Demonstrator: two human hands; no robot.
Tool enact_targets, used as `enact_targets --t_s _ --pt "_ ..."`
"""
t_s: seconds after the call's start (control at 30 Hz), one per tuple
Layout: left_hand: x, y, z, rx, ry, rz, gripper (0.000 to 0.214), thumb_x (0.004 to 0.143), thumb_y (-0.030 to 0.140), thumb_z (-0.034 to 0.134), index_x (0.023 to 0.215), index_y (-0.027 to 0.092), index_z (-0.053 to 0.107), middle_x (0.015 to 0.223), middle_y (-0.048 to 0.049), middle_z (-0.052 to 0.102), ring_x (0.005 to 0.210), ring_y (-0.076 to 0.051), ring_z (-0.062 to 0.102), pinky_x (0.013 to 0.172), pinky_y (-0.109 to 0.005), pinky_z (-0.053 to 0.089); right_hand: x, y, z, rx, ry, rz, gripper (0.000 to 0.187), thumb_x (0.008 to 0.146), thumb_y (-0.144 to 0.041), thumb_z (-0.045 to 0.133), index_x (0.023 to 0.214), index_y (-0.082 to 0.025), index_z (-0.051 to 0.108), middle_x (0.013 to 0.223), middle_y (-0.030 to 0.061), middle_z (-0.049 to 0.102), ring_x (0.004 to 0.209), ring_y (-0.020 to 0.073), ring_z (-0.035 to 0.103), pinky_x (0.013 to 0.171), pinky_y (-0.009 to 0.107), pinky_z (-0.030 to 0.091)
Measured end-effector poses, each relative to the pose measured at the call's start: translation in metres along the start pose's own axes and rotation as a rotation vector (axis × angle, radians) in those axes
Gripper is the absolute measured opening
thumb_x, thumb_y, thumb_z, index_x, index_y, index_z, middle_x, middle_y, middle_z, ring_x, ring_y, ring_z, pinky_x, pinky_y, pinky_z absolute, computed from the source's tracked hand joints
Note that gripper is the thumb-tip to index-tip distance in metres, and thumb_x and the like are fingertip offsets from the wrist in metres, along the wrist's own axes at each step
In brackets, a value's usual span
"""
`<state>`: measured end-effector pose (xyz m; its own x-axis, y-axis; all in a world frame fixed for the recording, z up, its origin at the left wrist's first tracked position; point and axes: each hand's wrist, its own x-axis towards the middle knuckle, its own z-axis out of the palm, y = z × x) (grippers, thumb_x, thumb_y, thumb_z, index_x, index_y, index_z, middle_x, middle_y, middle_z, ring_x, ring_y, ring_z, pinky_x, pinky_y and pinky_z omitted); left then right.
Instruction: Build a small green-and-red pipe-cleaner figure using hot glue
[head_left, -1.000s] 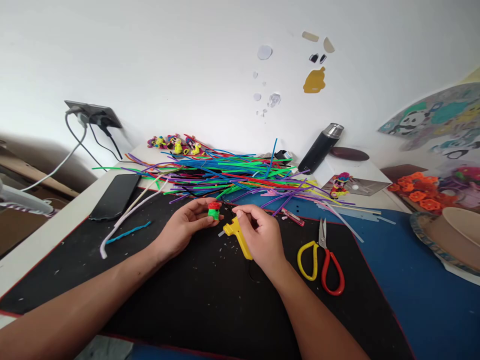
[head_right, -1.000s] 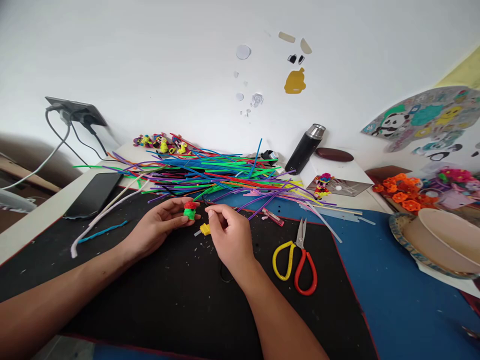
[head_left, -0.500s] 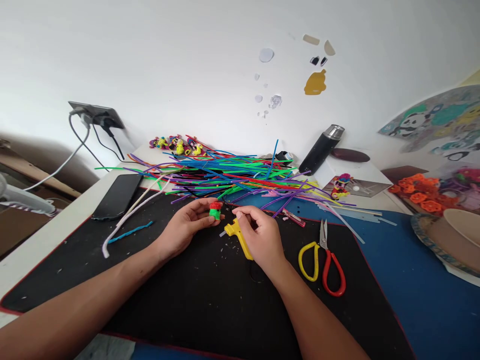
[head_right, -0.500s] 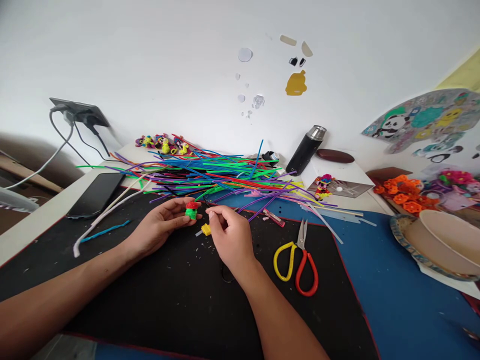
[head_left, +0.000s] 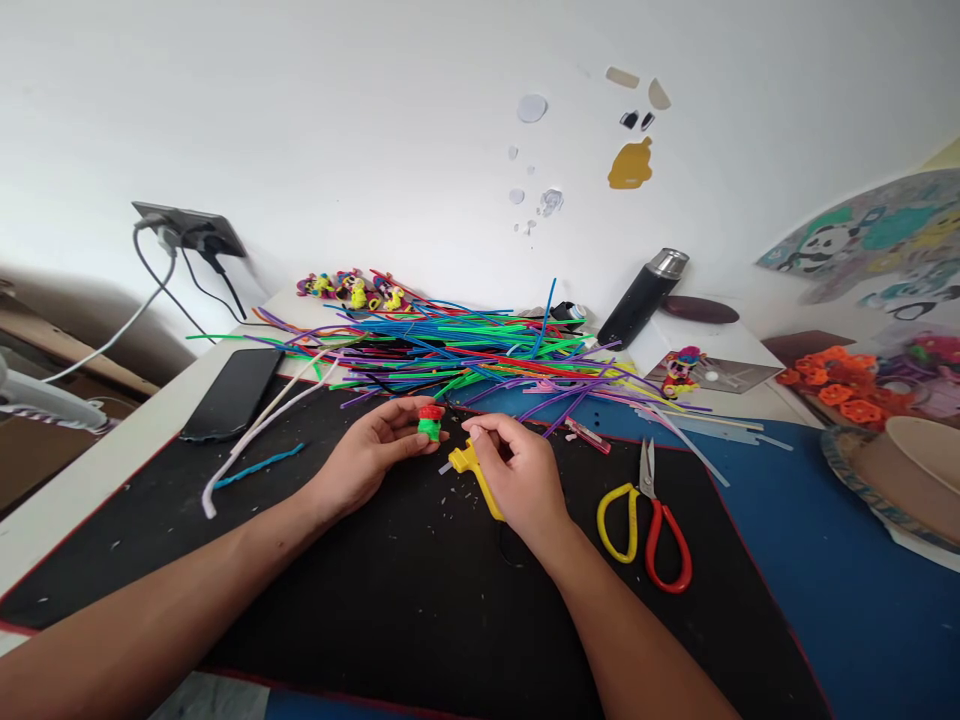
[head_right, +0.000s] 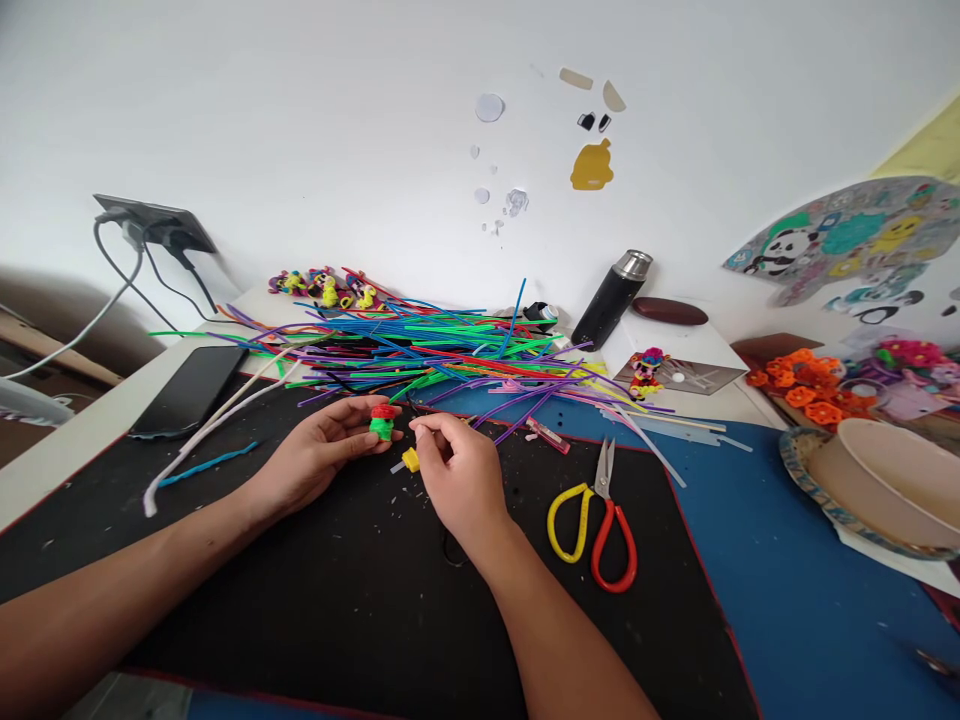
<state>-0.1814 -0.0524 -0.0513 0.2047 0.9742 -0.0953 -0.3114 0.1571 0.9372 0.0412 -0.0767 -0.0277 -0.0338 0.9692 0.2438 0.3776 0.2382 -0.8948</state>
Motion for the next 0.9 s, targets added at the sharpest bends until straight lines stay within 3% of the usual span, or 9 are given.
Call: enact_targets --t_s 0.3,0.9 --pt "-0.0012 0.0015 -0.0005 -0.022 -0.023 -0.009 0.048 0.078 0.027 0.105 0.122 0.021 0.086 0.120 -0.0093 0.084 0.104 -0.024 0.081 0.091 -0.033 0.071 -0.0011 -0.0002 0.0002 -0.010 -0.019 -0.004 0.032 0.103 -0.039 0.060 0.105 -0.020 0.086 0.069 0.0003 0.068 0.060 0.0151 0.058 0.059 0.027 0.042" --pt "0.0008 0.0014 0.0008 0.003 -0.023 0.033 0.048 0.074 0.025 0.107 0.117 0.022 0.085 0.118 -0.0067 0.079 0.095 -0.024 0.082 0.081 -0.033 0.069 -0.0019 -0.0019 0.0007 -0.042 -0.034 -0.011 0.032 0.104 -0.038 0.060 0.105 -0.021 0.087 0.065 -0.0015 0.063 0.058 0.0148 0.055 0.058 0.028 0.040"
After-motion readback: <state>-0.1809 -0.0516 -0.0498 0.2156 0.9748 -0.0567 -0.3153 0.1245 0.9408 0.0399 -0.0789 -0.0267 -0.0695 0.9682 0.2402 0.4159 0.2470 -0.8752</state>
